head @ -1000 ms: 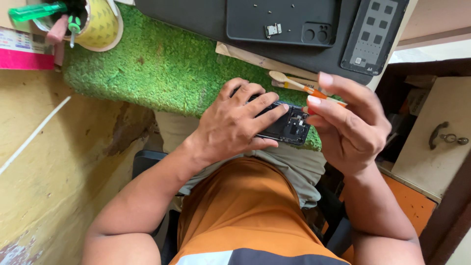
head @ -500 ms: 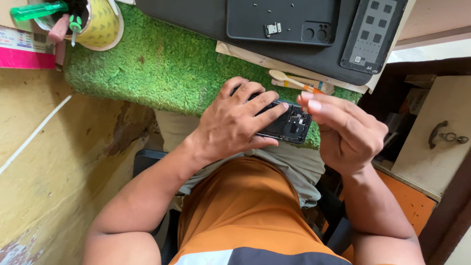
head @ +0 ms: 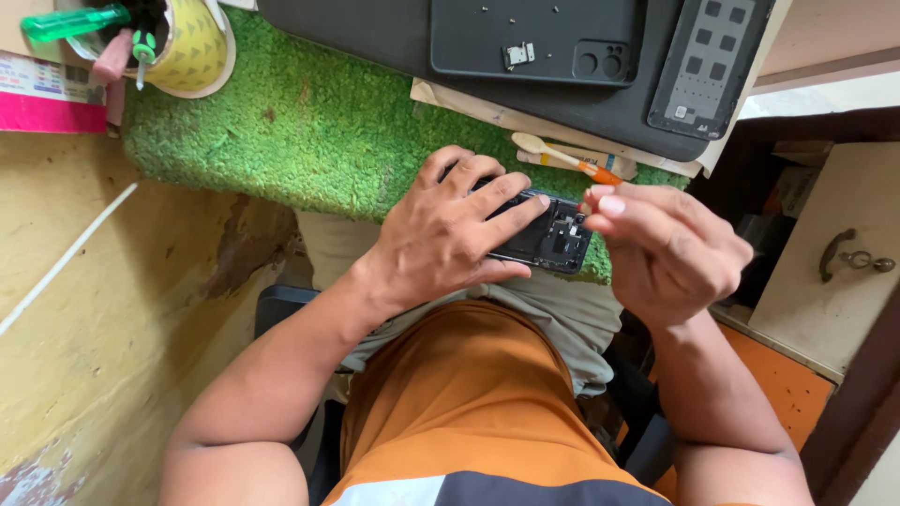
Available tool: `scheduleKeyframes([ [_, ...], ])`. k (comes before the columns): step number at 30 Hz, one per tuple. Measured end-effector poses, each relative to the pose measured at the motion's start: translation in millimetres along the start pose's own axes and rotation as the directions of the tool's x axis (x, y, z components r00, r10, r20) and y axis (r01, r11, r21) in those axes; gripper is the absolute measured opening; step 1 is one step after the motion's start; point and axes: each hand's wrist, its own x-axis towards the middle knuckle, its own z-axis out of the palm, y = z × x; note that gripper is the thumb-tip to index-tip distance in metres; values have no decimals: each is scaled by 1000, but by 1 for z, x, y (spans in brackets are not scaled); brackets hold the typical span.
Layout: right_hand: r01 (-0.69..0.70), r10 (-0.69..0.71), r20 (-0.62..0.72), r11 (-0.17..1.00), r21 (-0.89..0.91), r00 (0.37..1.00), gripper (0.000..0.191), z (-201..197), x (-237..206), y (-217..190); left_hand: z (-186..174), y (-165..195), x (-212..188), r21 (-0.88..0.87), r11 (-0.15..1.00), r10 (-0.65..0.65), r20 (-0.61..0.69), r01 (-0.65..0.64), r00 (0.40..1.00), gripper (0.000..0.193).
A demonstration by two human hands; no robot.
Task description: The person pries open the back cover of a smartphone by hand, removes it, and works on the internal components. They pick up a red-handled screwdriver and unscrew screws from the phone's interior while holding the phone steady on the bench.
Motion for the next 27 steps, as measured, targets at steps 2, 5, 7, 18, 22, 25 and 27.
scheduleKeyframes([
  [2, 83, -86, -37, 994, -69, 996, 23, 2, 1, 0, 0, 0, 1, -3, 1000, 3, 8, -3, 1000, 69],
  [5, 36, -39, -46, 997, -68, 998, 27, 0, 5, -3, 0, 2, 0, 15, 1000, 1, 11, -1, 1000, 70],
  [7, -75, 76, -5, 992, 102, 997, 21, -3, 8, -6, 0, 4, 0, 0, 1000, 0, 0, 0, 1000, 67],
  [18, 89, -97, -38, 980, -176, 995, 30, 0, 5, 0, -2, 4, 0, 1, 1000, 2, 5, -2, 1000, 68],
  [22, -240, 227, 78, 930, 277, 971, 18, -3, 6, -6, -3, 3, 0, 13, 1000, 6, -10, -6, 1000, 67],
  [25, -23, 18, 99, 999, 48, 995, 15, -4, 7, -7, -1, 4, -1, 8, 1000, 0, -7, 0, 1000, 67],
  [27, 27, -27, 36, 1000, 0, 999, 18, -3, 6, -6, -2, 4, -2, 9, 1000, -8, 4, 8, 1000, 68],
])
